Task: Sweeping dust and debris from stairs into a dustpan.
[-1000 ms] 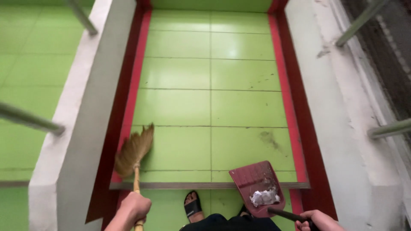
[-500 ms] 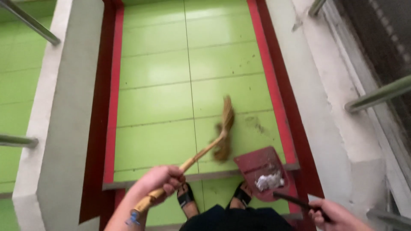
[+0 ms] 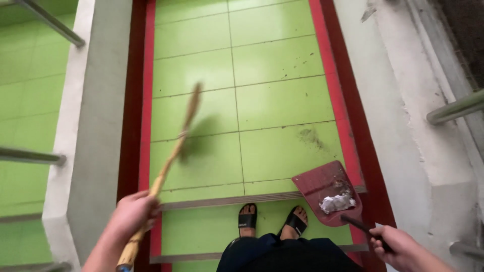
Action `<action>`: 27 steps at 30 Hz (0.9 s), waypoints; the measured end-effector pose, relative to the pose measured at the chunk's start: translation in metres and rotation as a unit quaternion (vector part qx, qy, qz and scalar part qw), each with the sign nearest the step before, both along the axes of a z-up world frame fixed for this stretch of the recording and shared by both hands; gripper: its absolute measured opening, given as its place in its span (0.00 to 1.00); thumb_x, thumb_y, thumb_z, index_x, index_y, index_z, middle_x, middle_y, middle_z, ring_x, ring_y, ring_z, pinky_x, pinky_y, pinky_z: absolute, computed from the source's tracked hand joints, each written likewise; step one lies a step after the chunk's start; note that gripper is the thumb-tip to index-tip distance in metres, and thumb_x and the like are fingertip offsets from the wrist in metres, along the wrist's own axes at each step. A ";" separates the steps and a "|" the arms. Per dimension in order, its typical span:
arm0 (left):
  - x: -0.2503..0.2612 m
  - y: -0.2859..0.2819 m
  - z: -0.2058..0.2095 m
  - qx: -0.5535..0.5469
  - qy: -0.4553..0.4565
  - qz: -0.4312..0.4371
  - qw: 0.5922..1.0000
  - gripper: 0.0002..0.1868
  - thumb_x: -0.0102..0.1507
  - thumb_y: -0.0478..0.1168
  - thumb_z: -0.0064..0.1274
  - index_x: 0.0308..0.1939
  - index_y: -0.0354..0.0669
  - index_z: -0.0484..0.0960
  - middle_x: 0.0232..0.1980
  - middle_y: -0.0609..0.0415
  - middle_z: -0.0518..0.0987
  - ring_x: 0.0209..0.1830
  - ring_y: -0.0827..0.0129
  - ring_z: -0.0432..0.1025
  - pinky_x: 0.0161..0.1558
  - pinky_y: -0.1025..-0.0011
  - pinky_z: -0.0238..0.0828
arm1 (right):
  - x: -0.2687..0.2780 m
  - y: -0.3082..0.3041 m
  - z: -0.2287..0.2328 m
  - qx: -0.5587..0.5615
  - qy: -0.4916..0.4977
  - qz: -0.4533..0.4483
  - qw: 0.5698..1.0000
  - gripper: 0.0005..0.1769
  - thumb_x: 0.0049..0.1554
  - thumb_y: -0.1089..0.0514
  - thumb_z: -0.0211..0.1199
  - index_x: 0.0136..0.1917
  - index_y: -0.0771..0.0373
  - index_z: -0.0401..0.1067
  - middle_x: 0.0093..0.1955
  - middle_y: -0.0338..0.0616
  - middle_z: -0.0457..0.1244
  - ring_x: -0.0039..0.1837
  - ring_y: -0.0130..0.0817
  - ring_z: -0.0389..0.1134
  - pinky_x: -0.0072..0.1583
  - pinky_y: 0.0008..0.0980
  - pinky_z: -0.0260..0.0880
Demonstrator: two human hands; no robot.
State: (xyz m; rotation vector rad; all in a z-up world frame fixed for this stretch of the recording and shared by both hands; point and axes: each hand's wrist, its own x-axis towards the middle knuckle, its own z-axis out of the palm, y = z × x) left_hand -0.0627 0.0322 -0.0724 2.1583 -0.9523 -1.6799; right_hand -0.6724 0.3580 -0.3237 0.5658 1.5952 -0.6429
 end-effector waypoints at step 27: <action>0.021 -0.026 -0.009 0.197 0.196 -0.171 0.945 0.16 0.65 0.35 0.52 0.55 0.31 0.77 0.30 0.54 0.73 0.17 0.75 0.60 0.16 0.74 0.57 | 0.149 -0.024 0.050 0.002 -0.043 -0.129 0.991 0.09 0.63 0.58 0.51 0.49 0.68 0.62 0.35 0.39 0.57 0.31 0.20 0.53 0.32 0.18 0.54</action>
